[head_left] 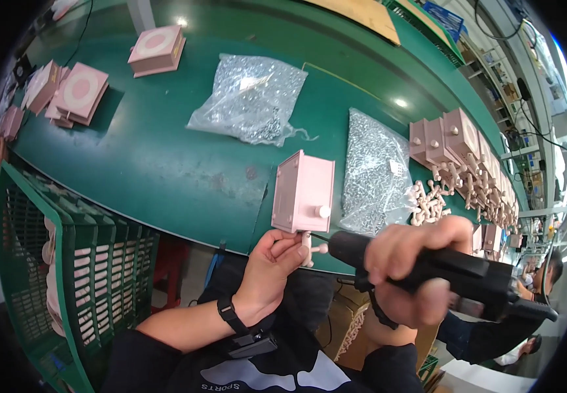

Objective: The person assembles music boxes by picking up a pink box, inserting a white handle into the side, and securing it with a power screwdriver. They then place the finished box onto a stack on the workbench and repeat the process.

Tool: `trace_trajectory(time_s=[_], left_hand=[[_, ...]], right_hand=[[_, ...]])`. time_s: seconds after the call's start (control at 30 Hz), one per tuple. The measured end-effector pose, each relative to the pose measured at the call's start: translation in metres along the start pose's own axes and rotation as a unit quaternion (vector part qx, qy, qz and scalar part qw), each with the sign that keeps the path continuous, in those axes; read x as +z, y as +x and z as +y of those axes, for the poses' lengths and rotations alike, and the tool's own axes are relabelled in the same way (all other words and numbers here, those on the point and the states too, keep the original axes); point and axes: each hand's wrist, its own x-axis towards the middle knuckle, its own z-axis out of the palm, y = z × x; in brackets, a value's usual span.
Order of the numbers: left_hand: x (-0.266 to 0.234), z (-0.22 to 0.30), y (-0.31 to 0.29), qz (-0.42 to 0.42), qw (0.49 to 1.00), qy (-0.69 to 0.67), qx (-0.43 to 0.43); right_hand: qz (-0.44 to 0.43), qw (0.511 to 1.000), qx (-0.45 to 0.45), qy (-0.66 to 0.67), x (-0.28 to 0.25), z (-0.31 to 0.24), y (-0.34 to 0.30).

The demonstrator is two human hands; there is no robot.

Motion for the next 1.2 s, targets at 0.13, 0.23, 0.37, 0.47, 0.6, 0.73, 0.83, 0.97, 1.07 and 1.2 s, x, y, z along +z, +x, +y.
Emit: trace_trajectory(time_s=[0.13, 0.23, 0.37, 0.47, 0.6, 0.73, 0.83, 0.97, 1.07, 1.2], left_hand=[[0.002, 0.004, 0.0, -0.01, 0.999, 0.037, -0.003], [0.0, 0.009, 0.002, -0.023, 0.996, 0.085, -0.014], [-0.007, 0.006, 0.002, -0.051, 0.991, 0.113, -0.047], [-0.003, 0.003, -0.002, -0.056, 0.978, 0.185, -0.073], [-0.001, 0.009, -0.014, -0.092, 0.972, 0.213, -0.044], [-0.005, 0.024, -0.033, -0.134, 0.971, 0.168, -0.108], [0.001, 0.027, -0.041, -0.157, 0.963, 0.173, -0.133], [0.005, 0.023, -0.043, -0.177, 0.955, 0.182, -0.153], [0.003, 0.016, -0.04, -0.201, 0.948, 0.187, -0.162], [0.003, 0.008, -0.033, -0.239, 0.94, 0.183, -0.16]], right_hand=[[0.066, 0.992, -0.081, 0.064, -0.021, -0.02, 0.018], [0.188, 0.982, 0.032, -0.009, -0.046, 0.005, 0.053], [0.152, 0.966, 0.178, -0.108, -0.073, 0.067, 0.081], [0.09, 0.967, 0.2, -0.13, -0.091, 0.119, 0.079], [0.125, 0.926, 0.123, -0.334, -0.112, 0.159, 0.073], [0.106, 0.881, 0.14, -0.439, -0.11, 0.144, 0.065], [0.103, 0.853, 0.183, -0.478, -0.109, 0.122, 0.054], [0.076, 0.816, 0.182, -0.544, -0.116, 0.117, 0.029], [0.104, 0.772, 0.035, -0.626, -0.112, 0.115, 0.015], [0.132, 0.734, -0.097, -0.659, -0.124, 0.103, -0.003]])
